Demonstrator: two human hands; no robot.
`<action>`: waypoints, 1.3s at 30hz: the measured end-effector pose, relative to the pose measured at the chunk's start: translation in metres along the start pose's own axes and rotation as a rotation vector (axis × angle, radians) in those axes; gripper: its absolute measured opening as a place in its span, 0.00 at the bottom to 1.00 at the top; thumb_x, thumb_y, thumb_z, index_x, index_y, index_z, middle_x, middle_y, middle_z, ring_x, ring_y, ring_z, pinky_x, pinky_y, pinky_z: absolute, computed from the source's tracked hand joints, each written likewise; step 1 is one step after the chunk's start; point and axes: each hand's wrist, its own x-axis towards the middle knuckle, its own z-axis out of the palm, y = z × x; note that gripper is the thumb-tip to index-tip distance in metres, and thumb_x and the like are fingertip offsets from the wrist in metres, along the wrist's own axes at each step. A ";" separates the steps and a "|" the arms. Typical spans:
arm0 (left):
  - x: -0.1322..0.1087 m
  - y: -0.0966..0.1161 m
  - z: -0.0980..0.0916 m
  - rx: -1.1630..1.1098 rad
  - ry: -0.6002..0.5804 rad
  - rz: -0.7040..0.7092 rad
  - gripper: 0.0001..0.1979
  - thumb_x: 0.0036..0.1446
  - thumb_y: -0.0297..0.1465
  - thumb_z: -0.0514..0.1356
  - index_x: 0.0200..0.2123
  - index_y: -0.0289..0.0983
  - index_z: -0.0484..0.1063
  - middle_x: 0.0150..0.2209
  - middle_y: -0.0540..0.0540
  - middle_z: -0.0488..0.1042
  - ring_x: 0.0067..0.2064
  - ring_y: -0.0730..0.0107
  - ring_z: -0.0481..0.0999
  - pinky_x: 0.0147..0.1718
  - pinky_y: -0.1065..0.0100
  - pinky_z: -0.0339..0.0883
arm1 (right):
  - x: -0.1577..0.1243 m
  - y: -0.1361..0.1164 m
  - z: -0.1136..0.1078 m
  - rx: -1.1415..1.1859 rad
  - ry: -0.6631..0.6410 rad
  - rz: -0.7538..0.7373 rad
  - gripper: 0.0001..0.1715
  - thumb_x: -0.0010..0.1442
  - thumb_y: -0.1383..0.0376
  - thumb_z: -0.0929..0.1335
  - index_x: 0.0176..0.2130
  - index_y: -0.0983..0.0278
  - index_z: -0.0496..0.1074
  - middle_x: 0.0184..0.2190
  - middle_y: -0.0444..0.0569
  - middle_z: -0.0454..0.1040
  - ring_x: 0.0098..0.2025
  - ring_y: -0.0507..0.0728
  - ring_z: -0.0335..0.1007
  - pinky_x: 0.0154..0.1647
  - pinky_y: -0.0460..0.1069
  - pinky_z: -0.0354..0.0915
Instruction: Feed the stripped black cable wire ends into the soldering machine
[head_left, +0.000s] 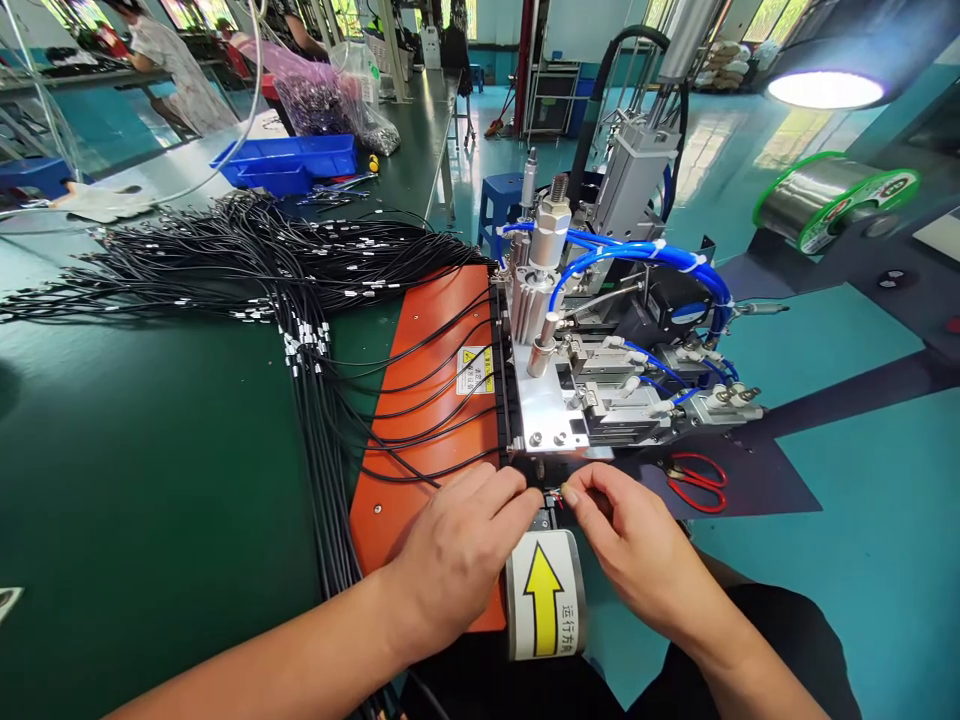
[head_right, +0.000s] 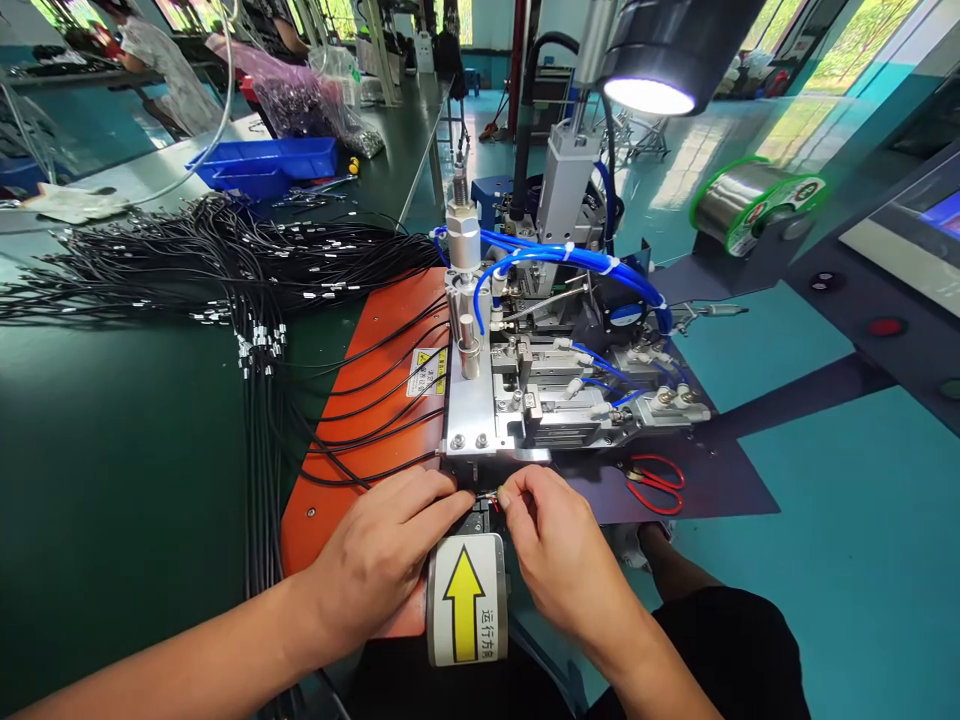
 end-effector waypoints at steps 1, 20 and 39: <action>0.000 0.000 0.000 0.016 0.007 0.002 0.10 0.65 0.23 0.55 0.46 0.32 0.73 0.38 0.42 0.71 0.37 0.60 0.68 0.36 0.60 0.69 | 0.000 0.000 0.000 -0.022 0.008 -0.014 0.13 0.69 0.60 0.62 0.33 0.61 0.68 0.29 0.44 0.70 0.31 0.54 0.62 0.33 0.49 0.58; -0.001 -0.001 0.001 0.005 -0.010 -0.011 0.10 0.66 0.23 0.53 0.47 0.33 0.73 0.39 0.43 0.71 0.38 0.61 0.67 0.37 0.60 0.66 | -0.019 0.001 0.018 0.478 -0.019 0.296 0.20 0.65 0.49 0.67 0.35 0.63 0.72 0.24 0.41 0.65 0.25 0.50 0.55 0.24 0.45 0.53; -0.001 0.000 -0.002 0.077 0.009 -0.010 0.12 0.67 0.25 0.51 0.47 0.34 0.73 0.38 0.42 0.71 0.38 0.59 0.68 0.37 0.58 0.66 | -0.013 0.011 0.010 0.218 0.042 0.138 0.19 0.67 0.50 0.65 0.34 0.61 0.71 0.28 0.42 0.67 0.30 0.53 0.61 0.31 0.47 0.59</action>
